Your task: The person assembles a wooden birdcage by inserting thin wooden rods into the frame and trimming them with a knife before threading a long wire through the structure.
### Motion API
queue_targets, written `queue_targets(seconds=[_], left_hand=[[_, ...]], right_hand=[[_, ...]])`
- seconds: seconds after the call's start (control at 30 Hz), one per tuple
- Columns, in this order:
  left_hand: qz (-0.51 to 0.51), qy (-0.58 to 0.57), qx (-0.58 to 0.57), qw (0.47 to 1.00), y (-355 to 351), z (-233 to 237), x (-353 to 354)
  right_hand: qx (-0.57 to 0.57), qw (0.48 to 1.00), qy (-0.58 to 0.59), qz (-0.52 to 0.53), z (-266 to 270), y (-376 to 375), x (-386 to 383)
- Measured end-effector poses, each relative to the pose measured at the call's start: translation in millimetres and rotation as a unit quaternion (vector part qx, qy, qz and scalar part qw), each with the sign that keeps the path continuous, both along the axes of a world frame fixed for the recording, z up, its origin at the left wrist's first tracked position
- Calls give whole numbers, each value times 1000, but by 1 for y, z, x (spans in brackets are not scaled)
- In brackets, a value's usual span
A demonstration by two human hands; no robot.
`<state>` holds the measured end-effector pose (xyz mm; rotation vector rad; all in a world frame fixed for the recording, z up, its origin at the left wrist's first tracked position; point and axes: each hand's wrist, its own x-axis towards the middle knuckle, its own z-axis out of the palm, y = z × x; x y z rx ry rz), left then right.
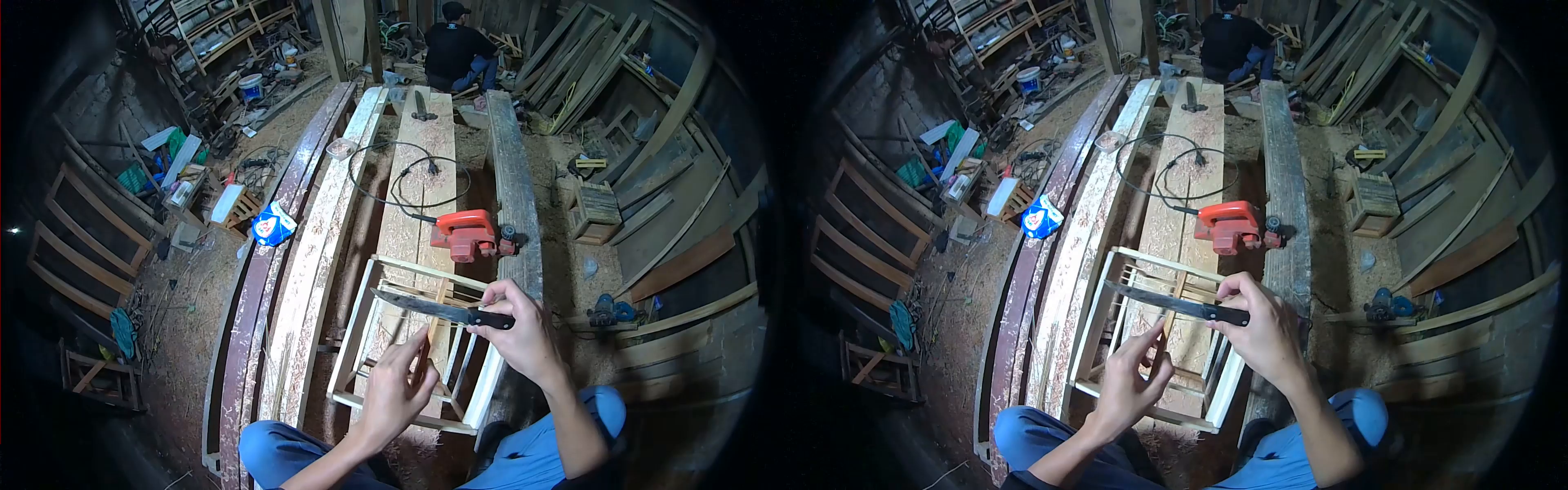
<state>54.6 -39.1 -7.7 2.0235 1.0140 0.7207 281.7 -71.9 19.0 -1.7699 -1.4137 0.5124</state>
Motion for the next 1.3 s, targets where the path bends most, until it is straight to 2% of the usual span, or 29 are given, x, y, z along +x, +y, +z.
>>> queue_targets(seconds=[0.07,0.17,0.2,0.37,0.43,0.47,0.57,0.7,0.73,0.83,0.97,1.07,1.17,1.23,1.3], left_hand=[[17,-24,-104,994,1,3,5],[17,-62,-49,997,-4,-8,7],[6,-47,-95,994,-5,0,6],[24,-35,-95,995,-5,-7,3],[16,-46,-25,999,-2,-12,2],[16,-18,-78,997,-2,-11,-1],[31,-35,-37,998,3,-21,-2],[15,21,-88,996,14,-12,-3],[12,-22,-21,999,14,-26,-3],[10,-28,9,1000,15,-31,-1],[12,17,-39,999,16,-4,-3],[28,34,-58,997,21,5,-5],[47,35,30,998,29,7,-12],[58,33,-83,994,34,27,-19],[70,52,-58,995,40,25,-32]], right_hand=[[0,1000,-6,16,1,1,-1],[-44,998,40,35,-4,4,-8],[-43,998,38,33,-6,5,-9],[21,998,-50,38,-3,3,-19],[15,996,-75,38,-6,1,-20],[18,996,-77,33,-8,0,-21],[34,996,-82,30,-9,1,-24],[53,996,-73,11,-10,0,-25],[52,997,-64,0,-11,0,-26],[61,996,-61,-8,-9,-2,-28],[79,997,-24,-8,-9,-4,-31],[75,990,-104,58,-11,-5,-26],[46,989,-119,72,-15,-9,-23],[47,990,-117,67,-16,-13,-20],[47,990,-114,63,-16,-17,-18]])
